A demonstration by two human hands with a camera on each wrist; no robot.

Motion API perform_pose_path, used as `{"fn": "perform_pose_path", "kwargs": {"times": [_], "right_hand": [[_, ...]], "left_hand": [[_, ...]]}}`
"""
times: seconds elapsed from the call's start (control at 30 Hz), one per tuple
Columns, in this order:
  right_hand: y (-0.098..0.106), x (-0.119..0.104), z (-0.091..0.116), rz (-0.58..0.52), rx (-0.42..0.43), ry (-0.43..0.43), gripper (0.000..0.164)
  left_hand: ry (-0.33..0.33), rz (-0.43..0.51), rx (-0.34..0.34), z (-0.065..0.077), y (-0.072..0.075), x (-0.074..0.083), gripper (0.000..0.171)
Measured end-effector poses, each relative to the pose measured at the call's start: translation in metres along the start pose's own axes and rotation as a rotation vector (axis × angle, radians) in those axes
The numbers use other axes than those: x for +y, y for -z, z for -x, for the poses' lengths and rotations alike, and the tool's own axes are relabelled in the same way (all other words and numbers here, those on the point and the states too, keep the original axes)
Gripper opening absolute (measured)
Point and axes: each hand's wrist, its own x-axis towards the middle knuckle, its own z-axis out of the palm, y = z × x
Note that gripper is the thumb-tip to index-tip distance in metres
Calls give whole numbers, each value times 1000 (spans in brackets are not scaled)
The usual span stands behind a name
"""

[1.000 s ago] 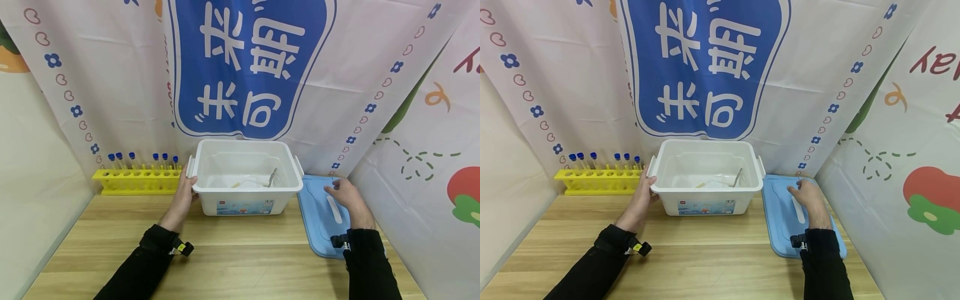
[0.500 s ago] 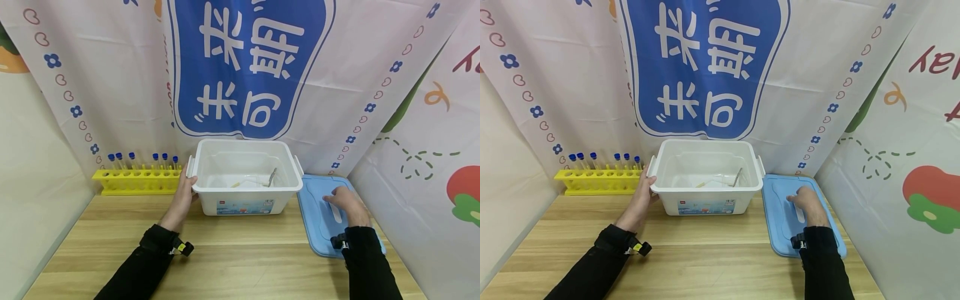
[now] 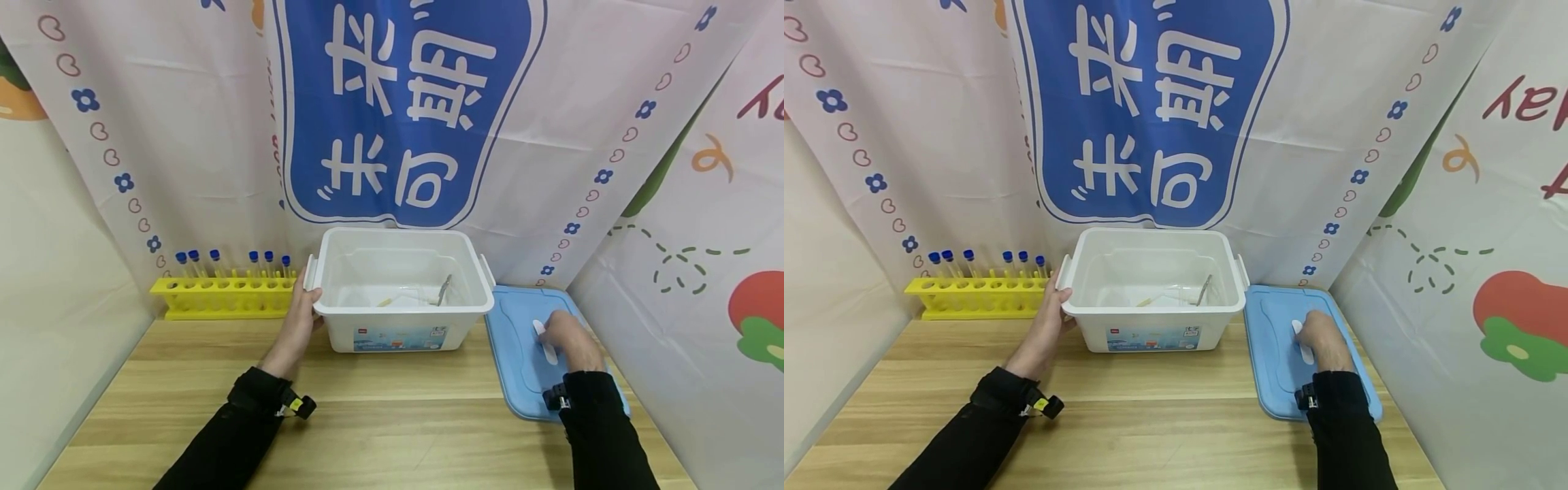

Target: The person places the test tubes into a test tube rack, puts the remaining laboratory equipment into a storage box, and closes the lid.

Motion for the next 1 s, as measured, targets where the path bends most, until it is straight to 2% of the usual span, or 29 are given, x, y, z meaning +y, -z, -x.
{"fn": "perform_pose_path", "kwargs": {"times": [0.17, 0.4, 0.6, 0.83, 1.0], "right_hand": [[2, 1, 3, -7, -15, -9, 37], [1, 1, 9, 1, -7, 5, 31], [4, -1, 17, -9, 38, -2, 40], [16, -1, 19, -67, 94, 38, 38], [26, -7, 28, -95, 142, 59, 45]], "left_hand": [[4, -3, 3, 0, 1, 0, 76], [1, 0, 2, 0, 1, 1, 76], [11, -5, -7, 0, 1, 1, 76], [10, -2, -6, 0, 1, 0, 76], [8, 4, -4, 0, 1, 0, 76]]}}
